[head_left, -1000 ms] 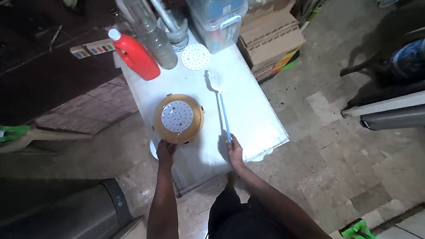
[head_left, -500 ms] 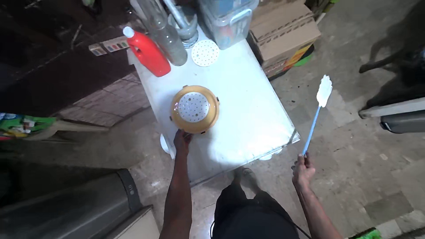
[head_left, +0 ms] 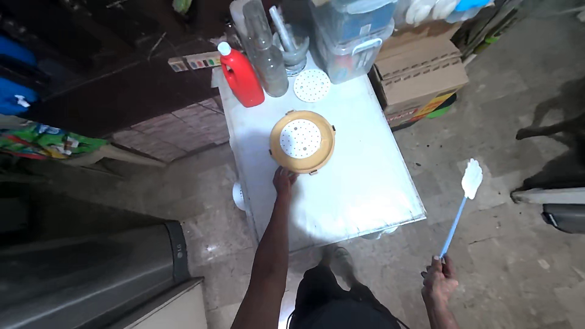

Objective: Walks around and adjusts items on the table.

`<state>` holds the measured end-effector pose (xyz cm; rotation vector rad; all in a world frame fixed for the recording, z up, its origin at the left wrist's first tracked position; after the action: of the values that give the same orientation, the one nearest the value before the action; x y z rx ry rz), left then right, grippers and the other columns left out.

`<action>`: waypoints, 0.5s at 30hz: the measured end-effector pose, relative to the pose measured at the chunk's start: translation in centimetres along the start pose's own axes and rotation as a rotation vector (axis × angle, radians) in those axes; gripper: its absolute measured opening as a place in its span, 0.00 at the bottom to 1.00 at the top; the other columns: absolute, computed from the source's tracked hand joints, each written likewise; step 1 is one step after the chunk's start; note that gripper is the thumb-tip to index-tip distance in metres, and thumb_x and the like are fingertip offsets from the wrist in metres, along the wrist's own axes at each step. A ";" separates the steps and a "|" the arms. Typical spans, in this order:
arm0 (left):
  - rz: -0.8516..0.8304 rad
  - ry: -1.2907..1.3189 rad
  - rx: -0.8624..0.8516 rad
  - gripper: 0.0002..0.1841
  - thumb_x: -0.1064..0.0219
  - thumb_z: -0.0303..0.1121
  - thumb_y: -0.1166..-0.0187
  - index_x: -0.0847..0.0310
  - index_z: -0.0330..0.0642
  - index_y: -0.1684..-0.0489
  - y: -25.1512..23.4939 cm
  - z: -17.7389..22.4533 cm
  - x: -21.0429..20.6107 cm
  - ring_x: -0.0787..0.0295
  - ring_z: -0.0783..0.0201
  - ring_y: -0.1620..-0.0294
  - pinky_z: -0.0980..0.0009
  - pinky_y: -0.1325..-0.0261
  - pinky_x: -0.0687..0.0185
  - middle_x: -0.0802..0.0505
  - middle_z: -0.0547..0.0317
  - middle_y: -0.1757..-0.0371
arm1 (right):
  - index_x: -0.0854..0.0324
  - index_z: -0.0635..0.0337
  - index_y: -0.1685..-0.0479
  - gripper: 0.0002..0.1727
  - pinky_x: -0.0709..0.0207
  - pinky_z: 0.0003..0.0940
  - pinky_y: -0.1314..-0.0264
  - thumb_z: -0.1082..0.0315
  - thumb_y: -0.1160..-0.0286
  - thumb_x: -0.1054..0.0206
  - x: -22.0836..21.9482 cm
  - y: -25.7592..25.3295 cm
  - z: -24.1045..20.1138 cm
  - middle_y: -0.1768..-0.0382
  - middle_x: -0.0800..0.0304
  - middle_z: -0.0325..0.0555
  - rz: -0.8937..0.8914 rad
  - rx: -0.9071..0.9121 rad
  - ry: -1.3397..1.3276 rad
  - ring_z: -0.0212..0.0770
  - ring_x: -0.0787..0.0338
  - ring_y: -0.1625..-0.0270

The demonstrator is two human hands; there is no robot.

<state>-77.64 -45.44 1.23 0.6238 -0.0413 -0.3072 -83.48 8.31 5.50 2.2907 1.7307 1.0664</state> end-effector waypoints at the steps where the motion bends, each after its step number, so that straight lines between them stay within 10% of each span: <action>1: 0.003 0.018 0.009 0.23 0.41 0.36 0.09 0.33 0.39 0.18 0.1 0.0 -0.7 0.08 0.55 0.58 0.61 0.54 0.09 0.12 0.38 0.42 | 0.34 0.52 0.13 0.28 0.30 0.30 0.76 0.58 0.10 0.40 0.3 0.1 0.0 0.60 0.20 0.44 0.006 -0.004 0.002 0.29 0.28 0.76; 15: -0.059 0.213 0.098 0.26 0.40 0.33 0.10 0.42 0.39 0.16 -1.6 0.2 -9.0 0.07 0.46 0.50 0.53 0.47 0.09 0.13 0.34 0.40 | 0.33 0.54 0.13 0.29 0.30 0.31 0.73 0.58 0.11 0.39 4.1 0.4 0.1 0.55 0.16 0.46 0.027 0.094 0.131 0.29 0.28 0.74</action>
<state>-86.66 -44.16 0.93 0.7528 0.1674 -0.2953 -82.63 11.74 7.51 2.3547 1.8402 1.1893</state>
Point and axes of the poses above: each hand's wrist, its own y-axis away from the middle knuckle, its own x-axis out of the back of the hand, z = x × y, the point moved 4 cm from there along -y, towards the middle knuckle
